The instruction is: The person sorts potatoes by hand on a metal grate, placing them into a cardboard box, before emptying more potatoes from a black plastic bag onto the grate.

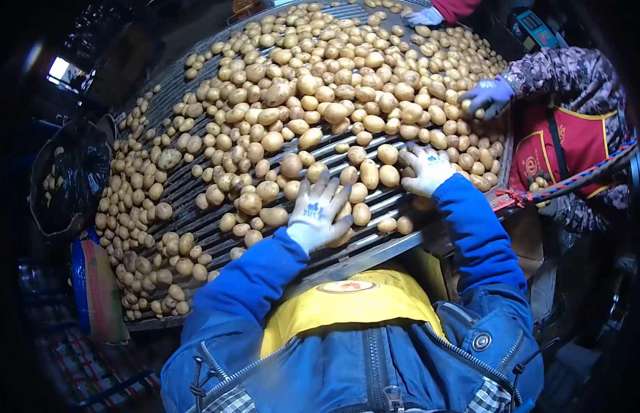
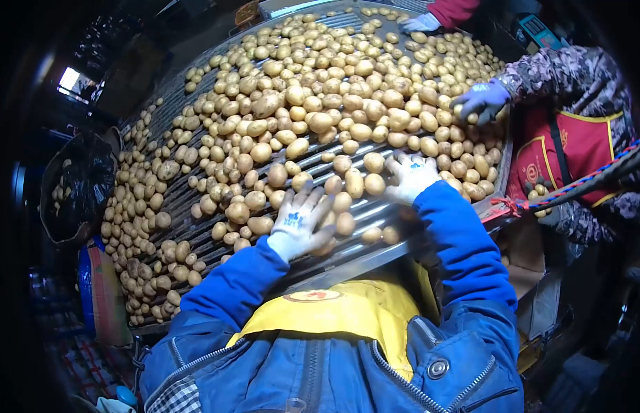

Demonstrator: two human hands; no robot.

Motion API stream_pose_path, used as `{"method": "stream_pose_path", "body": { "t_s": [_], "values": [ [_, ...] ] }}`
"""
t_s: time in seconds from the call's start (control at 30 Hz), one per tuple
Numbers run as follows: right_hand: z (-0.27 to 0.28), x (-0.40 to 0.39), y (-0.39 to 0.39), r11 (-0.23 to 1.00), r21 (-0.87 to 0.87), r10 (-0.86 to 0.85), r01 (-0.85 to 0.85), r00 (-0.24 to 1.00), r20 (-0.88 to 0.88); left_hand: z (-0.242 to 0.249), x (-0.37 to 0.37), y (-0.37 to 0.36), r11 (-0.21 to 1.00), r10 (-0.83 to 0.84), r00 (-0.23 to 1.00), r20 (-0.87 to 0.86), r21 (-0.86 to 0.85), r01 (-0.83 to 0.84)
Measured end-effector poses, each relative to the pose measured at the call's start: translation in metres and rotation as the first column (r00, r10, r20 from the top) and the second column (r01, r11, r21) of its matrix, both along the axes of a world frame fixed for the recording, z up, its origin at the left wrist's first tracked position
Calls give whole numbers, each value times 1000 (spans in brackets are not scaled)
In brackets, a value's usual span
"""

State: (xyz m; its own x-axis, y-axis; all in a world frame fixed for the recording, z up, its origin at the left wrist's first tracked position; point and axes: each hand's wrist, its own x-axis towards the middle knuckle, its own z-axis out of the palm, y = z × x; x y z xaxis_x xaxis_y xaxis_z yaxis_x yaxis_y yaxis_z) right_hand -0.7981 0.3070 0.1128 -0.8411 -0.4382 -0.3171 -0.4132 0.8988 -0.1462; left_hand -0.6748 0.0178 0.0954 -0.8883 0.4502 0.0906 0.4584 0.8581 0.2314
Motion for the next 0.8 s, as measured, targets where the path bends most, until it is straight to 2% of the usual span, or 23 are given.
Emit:
{"method": "stream_pose_path", "body": {
  "t_s": [0.07,0.1,0.13,0.17,0.2,0.23,0.27,0.33,0.37,0.4,0.43,0.47,0.53,0.63,0.67,0.8],
  "values": [
    [23,-14,-23,992,-109,-47,55,996,72,4,18,-17,995,-17,999,39,94,13],
    [20,-22,-34,976,-216,-38,33,999,-18,7,25,-25,981,-31,998,60,192,19],
    [17,-33,-45,947,-320,-34,-2,994,-107,5,32,-30,966,5,1000,-2,257,-4],
    [19,-47,-61,946,-325,-42,5,993,-108,7,38,-34,951,64,998,10,302,-64],
    [-2,-69,-73,918,-394,-37,-44,980,-195,12,43,-37,931,124,992,26,343,-126],
    [1,-90,-91,931,-365,-42,9,995,-85,20,47,-40,925,188,982,-21,341,-169],
    [-28,-118,-109,916,-400,-49,-26,983,-178,20,50,-48,919,246,967,-71,336,-209],
    [-15,-116,-145,924,-372,33,-86,989,-147,22,45,-63,868,413,907,-76,333,-368],
    [-23,-94,-163,935,-330,54,-132,970,-235,22,40,-72,821,484,874,-40,368,-437],
    [-36,-68,-171,944,-284,74,-171,944,-322,21,33,-84,832,520,848,-101,284,-476],
    [-46,-62,-168,884,-414,143,-219,968,-206,22,23,-98,833,533,835,-139,257,-489],
    [-49,-44,-161,878,-364,231,-311,941,-247,24,11,-111,830,549,817,-178,233,-507],
    [-38,-12,-141,813,-415,321,-407,910,-264,28,-20,-129,844,533,811,-239,216,-491],
    [-12,28,-101,769,-404,370,-496,860,-352,18,-72,-145,850,524,830,-188,179,-496],
    [0,39,-90,803,-339,406,-490,867,-291,13,-91,-146,848,530,830,-173,138,-512],
    [7,61,-60,855,-407,289,-321,947,-138,1,-182,-149,863,501,863,-66,111,-493]
  ]
}}
